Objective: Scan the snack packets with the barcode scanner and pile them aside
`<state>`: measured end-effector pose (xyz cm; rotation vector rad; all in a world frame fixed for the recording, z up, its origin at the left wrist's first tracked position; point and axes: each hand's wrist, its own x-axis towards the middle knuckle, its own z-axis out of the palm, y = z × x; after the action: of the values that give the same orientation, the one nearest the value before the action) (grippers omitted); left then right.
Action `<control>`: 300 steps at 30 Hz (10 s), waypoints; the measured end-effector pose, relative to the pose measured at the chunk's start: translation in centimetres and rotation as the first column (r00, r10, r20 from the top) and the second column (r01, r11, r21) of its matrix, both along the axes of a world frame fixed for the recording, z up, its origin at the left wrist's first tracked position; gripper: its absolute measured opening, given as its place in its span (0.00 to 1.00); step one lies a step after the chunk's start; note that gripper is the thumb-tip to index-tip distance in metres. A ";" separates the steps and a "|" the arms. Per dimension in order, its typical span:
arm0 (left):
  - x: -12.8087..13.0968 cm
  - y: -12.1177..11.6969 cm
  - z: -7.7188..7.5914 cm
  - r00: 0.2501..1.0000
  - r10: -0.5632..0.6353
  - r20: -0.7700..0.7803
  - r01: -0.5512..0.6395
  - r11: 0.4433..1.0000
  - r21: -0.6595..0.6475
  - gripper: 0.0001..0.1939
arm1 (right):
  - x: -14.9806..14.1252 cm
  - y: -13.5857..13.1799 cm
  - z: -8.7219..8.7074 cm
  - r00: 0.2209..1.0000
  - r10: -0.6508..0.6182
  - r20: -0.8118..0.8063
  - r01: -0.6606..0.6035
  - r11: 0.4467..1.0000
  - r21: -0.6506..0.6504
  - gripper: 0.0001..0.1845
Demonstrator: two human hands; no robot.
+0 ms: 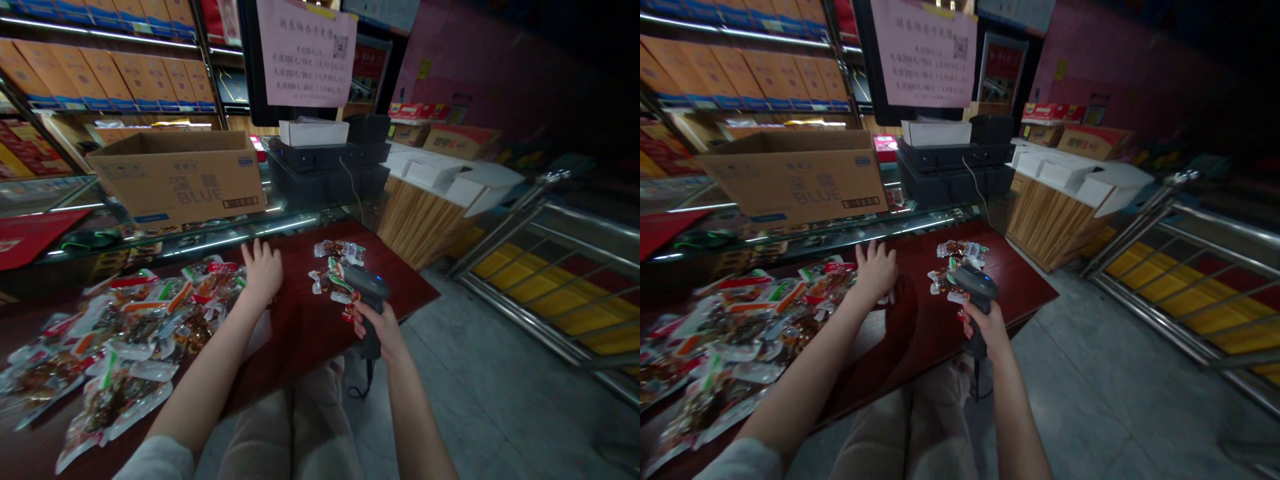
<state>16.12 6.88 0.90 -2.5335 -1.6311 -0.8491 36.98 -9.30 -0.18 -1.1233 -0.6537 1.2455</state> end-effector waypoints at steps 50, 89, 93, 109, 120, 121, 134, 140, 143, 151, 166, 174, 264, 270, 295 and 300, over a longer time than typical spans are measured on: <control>-2.1 -0.3 -3.6 0.082 0.231 0.969 0.658 0.718 -0.227 0.24 | -6.2 6.7 -0.7 0.928 0.360 -0.093 -0.358 0.933 0.046 0.22; -3.5 1.3 -4.4 0.265 -0.090 0.960 0.356 0.934 -0.011 0.29 | -5.2 7.5 -3.7 0.872 0.436 -0.222 -0.382 0.890 0.247 0.18; -3.7 1.1 -3.9 0.261 -0.109 0.959 0.341 0.940 0.014 0.28 | -5.4 7.5 -3.6 0.889 0.403 -0.216 -0.361 0.908 0.212 0.19; -4.2 0.6 -3.2 0.488 -0.143 0.861 0.304 0.952 -0.014 0.25 | -5.4 7.8 -3.7 0.919 0.352 -0.179 -0.330 0.934 0.141 0.18; -7.3 -0.6 -1.1 0.894 0.118 0.432 -0.100 0.993 -0.062 0.23 | -5.5 7.5 -3.5 0.900 0.367 -0.237 -0.327 0.926 0.189 0.19; -7.3 -1.0 -1.0 0.907 0.188 0.376 -0.183 0.982 -0.050 0.21 | -5.5 7.5 -3.5 0.898 0.368 -0.241 -0.327 0.925 0.194 0.19; -3.2 -2.6 -3.1 1.000 0.024 -0.005 -0.024 0.999 -0.032 0.13 | -1.8 6.6 -2.0 0.890 0.335 -0.308 -0.251 0.926 0.282 0.16; 2.2 -3.5 -4.0 0.959 -0.257 0.122 0.265 0.963 -0.048 0.17 | 5.6 5.8 -1.1 0.925 0.308 -0.222 -0.247 0.932 0.264 0.13; 6.1 -3.5 -5.0 0.949 -0.267 0.166 0.288 0.951 -0.114 0.29 | 7.4 6.9 -1.4 0.919 0.357 -0.168 -0.320 0.923 0.213 0.11; 8.1 -1.0 -5.3 0.990 -0.104 0.094 0.128 0.949 -0.289 0.22 | 8.4 8.3 -2.8 0.882 0.413 -0.225 -0.370 0.905 0.210 0.12; 0.3 -0.7 -1.9 0.245 0.140 0.959 0.575 0.776 -0.260 0.30 | 4.5 7.1 -1.0 0.959 0.255 -0.123 -0.220 0.944 0.245 0.16; -2.8 1.4 -3.6 0.359 0.042 0.932 0.413 0.889 -0.199 0.30 | -3.6 9.6 -0.6 0.852 0.512 -0.112 -0.482 0.849 0.216 0.17; -2.6 1.8 0.9 0.569 0.138 0.810 0.200 0.933 -0.299 0.13 | 0.4 8.9 0.8 0.866 0.500 -0.029 -0.474 0.838 0.270 0.18; -6.1 1.8 0.1 0.550 0.132 0.825 0.140 0.959 -0.246 0.14 | -3.5 11.3 0.5 0.792 0.608 -0.054 -0.588 0.783 0.202 0.19; -7.4 1.0 -0.9 0.805 0.111 0.582 0.053 0.965 -0.257 0.14 | -5.5 12.3 -2.0 0.771 0.629 -0.097 -0.632 0.775 0.007 0.16; -7.2 0.8 -0.7 0.830 0.083 0.551 0.064 0.968 -0.243 0.12 | -5.6 12.2 -2.0 0.783 0.614 -0.095 -0.618 0.786 -0.012 0.17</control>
<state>8.95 7.69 0.17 -2.5799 -2.0072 -1.6053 31.36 2.88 -2.22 -0.9021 -0.9804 1.8664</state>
